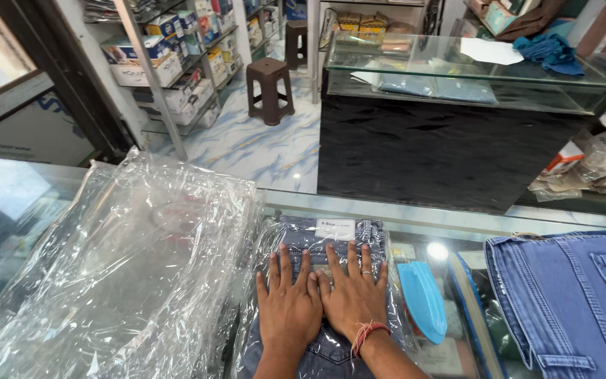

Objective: The person uses a blue brush to clean the surface of folded denim jeans on a glass counter. After brushing, the person folds the jeans, places them into a clear plastic bag, and seals the bag. The process is repeated with another pair of jeans.

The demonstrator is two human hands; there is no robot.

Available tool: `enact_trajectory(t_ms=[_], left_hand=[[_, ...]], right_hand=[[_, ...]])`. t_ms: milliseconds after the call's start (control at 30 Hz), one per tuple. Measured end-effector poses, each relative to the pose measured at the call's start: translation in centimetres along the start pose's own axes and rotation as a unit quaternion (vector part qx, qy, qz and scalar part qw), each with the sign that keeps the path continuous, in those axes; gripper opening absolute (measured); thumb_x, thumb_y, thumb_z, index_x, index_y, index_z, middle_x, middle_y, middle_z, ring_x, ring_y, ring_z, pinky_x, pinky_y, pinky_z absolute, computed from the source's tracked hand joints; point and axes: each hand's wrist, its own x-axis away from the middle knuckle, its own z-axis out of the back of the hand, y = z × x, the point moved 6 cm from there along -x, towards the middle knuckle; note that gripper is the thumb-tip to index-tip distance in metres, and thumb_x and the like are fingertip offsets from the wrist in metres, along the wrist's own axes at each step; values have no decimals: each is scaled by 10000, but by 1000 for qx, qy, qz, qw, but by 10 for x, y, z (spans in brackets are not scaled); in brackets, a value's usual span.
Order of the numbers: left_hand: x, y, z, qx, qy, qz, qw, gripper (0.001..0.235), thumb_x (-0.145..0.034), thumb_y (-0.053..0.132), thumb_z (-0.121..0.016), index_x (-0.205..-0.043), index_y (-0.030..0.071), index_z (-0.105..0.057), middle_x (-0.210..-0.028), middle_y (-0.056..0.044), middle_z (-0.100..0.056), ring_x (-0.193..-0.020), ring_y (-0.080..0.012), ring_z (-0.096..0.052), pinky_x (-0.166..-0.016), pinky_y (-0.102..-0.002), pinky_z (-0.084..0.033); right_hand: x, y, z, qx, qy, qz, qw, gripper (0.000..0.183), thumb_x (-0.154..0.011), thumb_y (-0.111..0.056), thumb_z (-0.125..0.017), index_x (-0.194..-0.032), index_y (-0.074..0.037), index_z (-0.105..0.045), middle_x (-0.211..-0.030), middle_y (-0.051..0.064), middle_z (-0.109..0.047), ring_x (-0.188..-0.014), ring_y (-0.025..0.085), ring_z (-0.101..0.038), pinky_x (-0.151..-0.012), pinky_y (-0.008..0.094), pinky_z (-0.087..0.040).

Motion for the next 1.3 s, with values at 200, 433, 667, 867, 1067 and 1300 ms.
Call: enact_trajectory(t_ms=[200, 433, 667, 867, 1067, 1300], left_hand=[[-2, -1, -1, -3, 2, 2, 1000, 606, -1012, 412, -266, -1602, 278, -307, -1706, -116, -115, -1533, -308, -98, -1214, -535, -66], [1, -1, -1, 0, 50, -15, 999, 569, -1015, 402, -292, -1562, 259, -356, -1669, -134, -161, -1529, -326, -153, -1212, -538, -117], [-1, 0, 1, 12, 56, -14, 998, 562, -1010, 405, -307, -1543, 247, -385, -1655, -146, -199, -1522, -331, -181, -1202, -548, -136], [1, 0, -1, 20, 68, -18, 997, 555, -1011, 392, -321, -1538, 237, -401, -1663, -159, -219, -1515, -343, -198, -1200, -550, -147], [2, -3, -6, 24, 80, -32, 996, 583, -1002, 382, -332, -1554, 214, -413, -1670, -174, -218, -1502, -343, -194, -1196, -546, -116], [1, 2, -6, 10, 90, -64, 994, 546, -1024, 366, -332, -1498, 119, -440, -1613, -157, -314, -1523, -326, -204, -1224, -556, -83]], right_hand=[[1, 1, 0, -2, 19, 6, 1000, 635, -999, -572, -302, -1583, -324, -272, -1665, 106, -180, -1550, 333, -85, -1212, 602, -29], [1, 1, -5, -12, 62, 24, 998, 619, -998, -548, -342, -1565, -298, -339, -1648, 128, -235, -1541, 345, -134, -1207, 613, -51], [-1, 3, -3, -14, 85, 28, 996, 628, -987, -556, -357, -1556, -292, -353, -1626, 152, -258, -1524, 353, -150, -1190, 619, -65], [4, 3, 0, -35, 123, 25, 991, 625, -987, -543, -426, -1518, -213, -441, -1595, 146, -347, -1518, 327, -220, -1209, 575, -114], [17, 3, 4, -83, 205, 19, 975, 297, -962, -346, -564, -1079, -122, -719, -1217, 80, -650, -1207, 285, -578, -1041, 494, -418], [22, 5, 16, -130, 232, 138, 954, 217, -898, -137, -596, -1052, -68, -733, -1060, 128, -699, -1021, 349, -640, -903, 458, -511]])
